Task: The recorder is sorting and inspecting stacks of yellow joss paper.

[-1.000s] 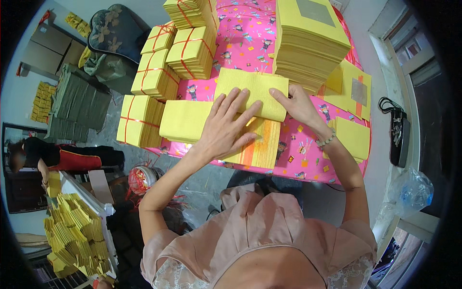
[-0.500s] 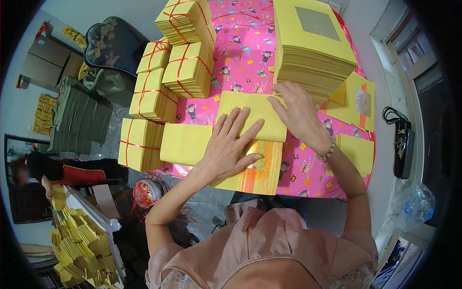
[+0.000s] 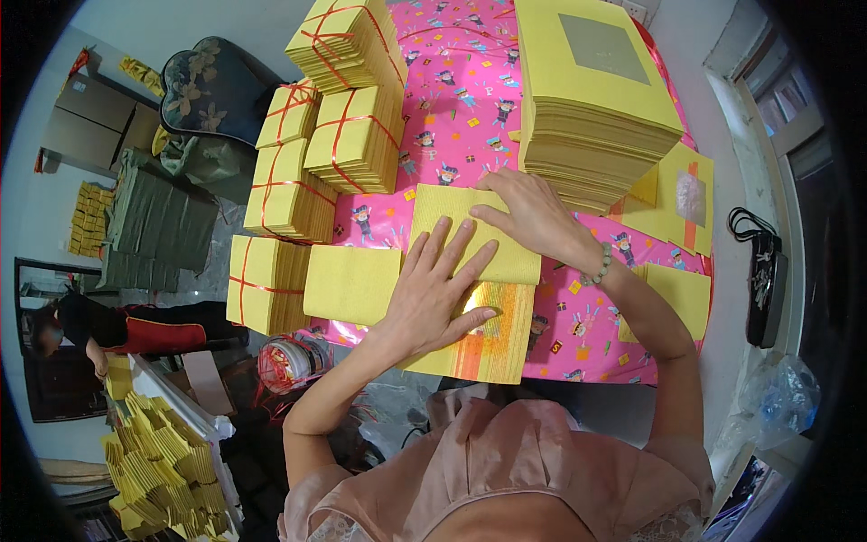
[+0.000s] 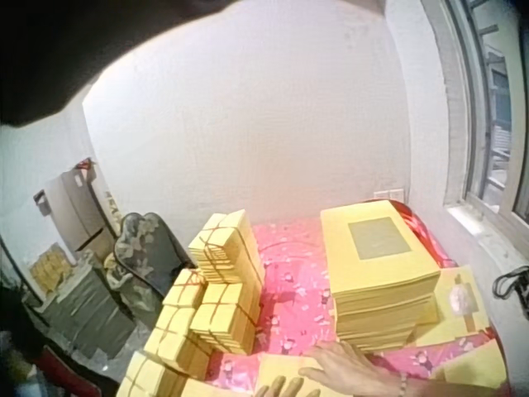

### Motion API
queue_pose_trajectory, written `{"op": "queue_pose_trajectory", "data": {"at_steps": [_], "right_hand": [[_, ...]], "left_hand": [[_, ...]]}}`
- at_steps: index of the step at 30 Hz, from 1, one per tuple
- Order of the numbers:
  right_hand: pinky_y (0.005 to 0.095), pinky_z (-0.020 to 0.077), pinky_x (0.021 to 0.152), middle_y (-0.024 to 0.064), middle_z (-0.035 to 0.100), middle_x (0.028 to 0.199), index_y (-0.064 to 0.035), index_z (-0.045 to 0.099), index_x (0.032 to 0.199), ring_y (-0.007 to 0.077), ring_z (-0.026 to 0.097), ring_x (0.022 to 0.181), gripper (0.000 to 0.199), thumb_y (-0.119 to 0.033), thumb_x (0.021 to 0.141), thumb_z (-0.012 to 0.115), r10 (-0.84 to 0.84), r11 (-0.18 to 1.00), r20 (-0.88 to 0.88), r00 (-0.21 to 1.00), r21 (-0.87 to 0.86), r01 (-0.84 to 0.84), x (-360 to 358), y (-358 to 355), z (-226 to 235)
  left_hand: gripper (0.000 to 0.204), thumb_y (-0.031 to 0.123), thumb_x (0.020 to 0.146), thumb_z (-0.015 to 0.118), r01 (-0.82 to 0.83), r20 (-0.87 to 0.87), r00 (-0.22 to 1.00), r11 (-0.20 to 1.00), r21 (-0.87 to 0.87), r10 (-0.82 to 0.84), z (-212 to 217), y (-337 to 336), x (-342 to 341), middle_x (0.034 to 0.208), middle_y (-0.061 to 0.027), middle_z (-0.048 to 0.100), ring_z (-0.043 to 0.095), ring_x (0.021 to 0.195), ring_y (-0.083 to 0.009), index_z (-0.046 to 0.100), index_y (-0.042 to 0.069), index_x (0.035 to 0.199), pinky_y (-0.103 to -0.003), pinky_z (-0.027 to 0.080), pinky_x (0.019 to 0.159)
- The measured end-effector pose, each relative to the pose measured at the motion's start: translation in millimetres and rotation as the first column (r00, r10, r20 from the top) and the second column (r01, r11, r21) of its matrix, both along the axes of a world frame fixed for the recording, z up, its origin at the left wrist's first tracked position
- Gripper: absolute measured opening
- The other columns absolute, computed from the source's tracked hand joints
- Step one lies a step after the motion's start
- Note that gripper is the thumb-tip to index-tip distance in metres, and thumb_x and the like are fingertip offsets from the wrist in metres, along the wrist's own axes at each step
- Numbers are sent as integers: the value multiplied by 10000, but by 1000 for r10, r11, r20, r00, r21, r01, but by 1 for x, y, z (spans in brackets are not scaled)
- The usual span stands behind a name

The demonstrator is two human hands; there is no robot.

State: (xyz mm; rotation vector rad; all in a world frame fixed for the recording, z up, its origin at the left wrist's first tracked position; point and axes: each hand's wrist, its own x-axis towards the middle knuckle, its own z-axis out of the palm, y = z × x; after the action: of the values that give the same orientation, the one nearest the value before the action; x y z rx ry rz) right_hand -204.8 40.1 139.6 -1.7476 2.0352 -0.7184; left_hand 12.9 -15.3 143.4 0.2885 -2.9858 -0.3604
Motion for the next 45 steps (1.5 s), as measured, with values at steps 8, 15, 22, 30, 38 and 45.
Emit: {"op": "queue_pose_trajectory", "data": {"at_steps": [8, 15, 22, 30, 38, 45], "right_hand": [[442, 440, 954, 174, 589, 1161, 5, 606, 1157, 329, 553, 1110, 367, -207, 862, 661, -45, 905, -253, 966, -420, -68, 28, 41, 5], [467, 389, 1088, 106, 583, 1297, -15, 602, 1249, 297, 528, 1235, 453, -228, 855, 675, 126, 904, -358, 925, -342, -256, 33, 85, -16], [465, 438, 1059, 123, 580, 1299, -10, 587, 1279, 324, 523, 1253, 469, -216, 864, 665, 170, 887, -281, 945, -373, -270, 30, 85, -23], [476, 416, 1082, 129, 571, 1322, -27, 590, 1281, 327, 501, 1291, 444, -191, 873, 653, 159, 886, -212, 964, -400, -234, 25, 89, -26], [477, 367, 1121, 100, 529, 1399, -73, 579, 1305, 310, 453, 1346, 428, -187, 895, 627, 325, 831, -368, 871, -328, -449, 13, 97, -34], [479, 366, 1119, 94, 513, 1421, -114, 564, 1345, 321, 437, 1355, 437, -216, 921, 597, 329, 844, -297, 897, -334, -420, 10, 97, -43]], "left_hand": [[760, 625, 901, 507, -21, 8, 1000, 1000, 12, 21, -3, 0, 0, 1565, -197, 258, 199, 1436, -462, 379, 166, 1493, -579, 207, 1142], [767, 626, 906, 498, -15, 25, 1000, 1000, -5, 15, -3, 0, 0, 1572, -204, 241, 180, 1443, -464, 353, 180, 1512, -581, 186, 1146], [771, 621, 906, 502, -17, 13, 1000, 1000, 9, 17, -4, 2, 2, 1565, -212, 253, 184, 1442, -465, 352, 169, 1512, -581, 185, 1146], [846, 622, 892, 520, -31, 12, 999, 999, -27, 31, -4, 2, -3, 1551, -226, 268, 194, 1437, -470, 303, 100, 1522, -577, 195, 1145], [851, 631, 892, 515, -34, -14, 999, 999, -20, 34, -10, 1, 3, 1554, -225, 264, 193, 1440, -465, 305, 94, 1519, -574, 192, 1146], [838, 642, 894, 501, -37, -22, 999, 999, -25, 37, -10, 0, 4, 1558, -217, 264, 194, 1444, -452, 319, 108, 1514, -554, 190, 1155]]}}
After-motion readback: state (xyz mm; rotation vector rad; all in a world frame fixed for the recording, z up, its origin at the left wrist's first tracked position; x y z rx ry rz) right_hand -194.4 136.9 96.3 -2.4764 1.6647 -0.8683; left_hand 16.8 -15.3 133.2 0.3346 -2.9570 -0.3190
